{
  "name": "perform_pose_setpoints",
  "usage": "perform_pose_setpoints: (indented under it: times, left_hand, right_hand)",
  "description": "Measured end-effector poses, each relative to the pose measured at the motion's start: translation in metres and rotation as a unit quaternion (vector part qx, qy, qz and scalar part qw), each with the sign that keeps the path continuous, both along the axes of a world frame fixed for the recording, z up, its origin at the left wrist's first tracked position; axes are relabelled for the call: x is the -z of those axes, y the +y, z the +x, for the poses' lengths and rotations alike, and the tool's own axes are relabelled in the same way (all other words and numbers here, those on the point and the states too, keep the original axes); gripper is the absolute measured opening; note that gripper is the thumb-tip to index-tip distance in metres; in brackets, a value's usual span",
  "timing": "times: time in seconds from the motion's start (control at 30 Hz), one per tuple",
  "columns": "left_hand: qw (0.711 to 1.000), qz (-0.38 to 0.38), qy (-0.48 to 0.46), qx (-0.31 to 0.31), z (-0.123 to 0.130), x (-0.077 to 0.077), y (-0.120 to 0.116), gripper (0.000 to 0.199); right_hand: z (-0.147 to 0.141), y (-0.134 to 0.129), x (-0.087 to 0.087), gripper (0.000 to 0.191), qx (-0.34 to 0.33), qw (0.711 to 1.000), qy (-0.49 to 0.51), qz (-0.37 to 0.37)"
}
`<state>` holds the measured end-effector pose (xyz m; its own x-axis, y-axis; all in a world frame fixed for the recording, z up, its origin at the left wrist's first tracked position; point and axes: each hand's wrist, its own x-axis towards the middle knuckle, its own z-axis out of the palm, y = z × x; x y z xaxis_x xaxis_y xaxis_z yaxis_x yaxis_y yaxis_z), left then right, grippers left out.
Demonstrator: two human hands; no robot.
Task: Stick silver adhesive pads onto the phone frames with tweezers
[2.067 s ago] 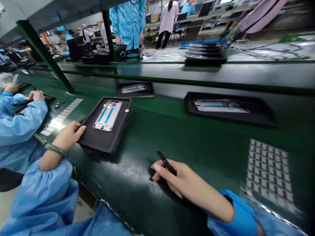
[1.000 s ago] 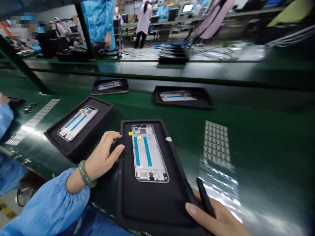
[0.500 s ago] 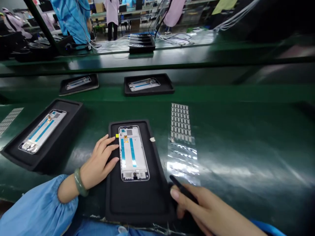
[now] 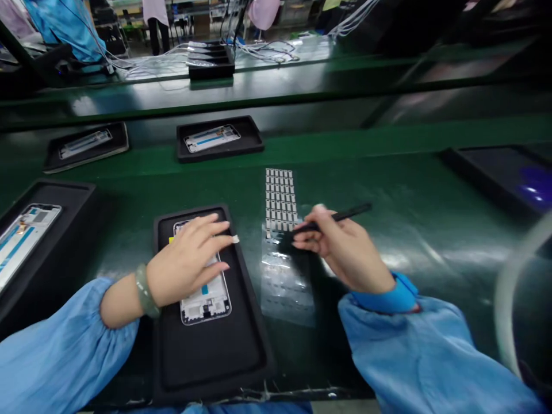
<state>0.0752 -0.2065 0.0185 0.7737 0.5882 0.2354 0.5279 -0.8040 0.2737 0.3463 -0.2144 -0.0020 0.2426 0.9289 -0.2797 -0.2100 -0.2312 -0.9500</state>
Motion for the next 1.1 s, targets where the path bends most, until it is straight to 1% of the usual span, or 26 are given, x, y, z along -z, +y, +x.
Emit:
perform_pose_setpoints:
  times: [0.03,0.1,0.2,0.3,0.47,0.57,0.67,0.77,0.83,0.87,0.9,0.97,1.0,1.07,1.1]
  left_hand:
    - [0.999,0.004,0.026,0.038,0.011,0.0,0.004,0.037]
    - [0.993,0.016,0.07,0.09,0.033,0.003,0.011,0.039]
    - [0.986,0.027,0.102,0.13,0.056,0.012,0.017,0.037]
    - [0.984,0.01,0.101,0.148,0.064,0.021,0.016,0.035]
    - [0.988,-0.024,0.085,0.127,0.063,0.025,0.008,0.031]
    - [0.989,-0.035,0.081,0.117,0.064,0.027,0.006,0.029]
    - [0.99,-0.035,0.068,0.115,0.065,0.028,0.006,0.027]
    - [0.993,-0.058,0.006,0.099,0.06,0.022,0.007,0.024]
    - [0.989,-0.114,-0.079,0.045,0.053,0.012,0.006,0.023]
    - [0.979,-0.156,-0.131,0.007,0.049,0.007,0.005,0.023]
    - [0.961,-0.204,-0.184,-0.033,0.044,0.001,0.003,0.022]
    - [0.907,-0.301,-0.277,-0.102,0.036,-0.008,-0.001,0.019]
    - [0.877,-0.344,-0.311,-0.126,0.031,-0.012,-0.003,0.016]
    - [0.823,-0.41,-0.359,-0.16,0.023,-0.016,-0.007,0.012]
    - [0.802,-0.433,-0.374,-0.172,0.019,-0.018,-0.009,0.013]
  right_hand:
    - [-0.003,0.003,0.003,0.041,0.001,1.0,-0.009,0.005]
    - [-0.009,0.005,0.007,0.04,-0.006,1.0,-0.02,0.002]
    - [-0.015,0.006,0.01,0.038,-0.008,0.999,-0.033,-0.018]
    - [-0.02,0.006,0.01,0.037,-0.007,0.998,-0.058,-0.025]
    - [-0.024,0.008,0.009,0.037,-0.016,0.997,-0.069,-0.034]
    - [-0.021,0.009,0.005,0.036,-0.013,0.999,-0.035,-0.038]
    - [-0.017,0.01,-0.004,0.038,-0.023,0.999,0.007,-0.028]
    - [-0.021,0.009,-0.015,0.039,-0.034,0.999,0.02,0.003]
    - [-0.031,0.008,-0.023,0.037,-0.041,0.999,0.015,0.026]
    - [-0.037,0.007,-0.026,0.037,-0.048,0.998,0.013,0.035]
    - [-0.045,0.007,-0.03,0.036,-0.055,0.997,0.013,0.043]
    - [-0.063,0.007,-0.035,0.035,-0.074,0.995,0.022,0.056]
    - [-0.072,0.007,-0.038,0.035,-0.085,0.994,0.028,0.064]
    - [-0.088,0.007,-0.042,0.033,-0.111,0.99,0.025,0.084]
    - [-0.095,0.007,-0.044,0.032,-0.125,0.987,0.011,0.1]
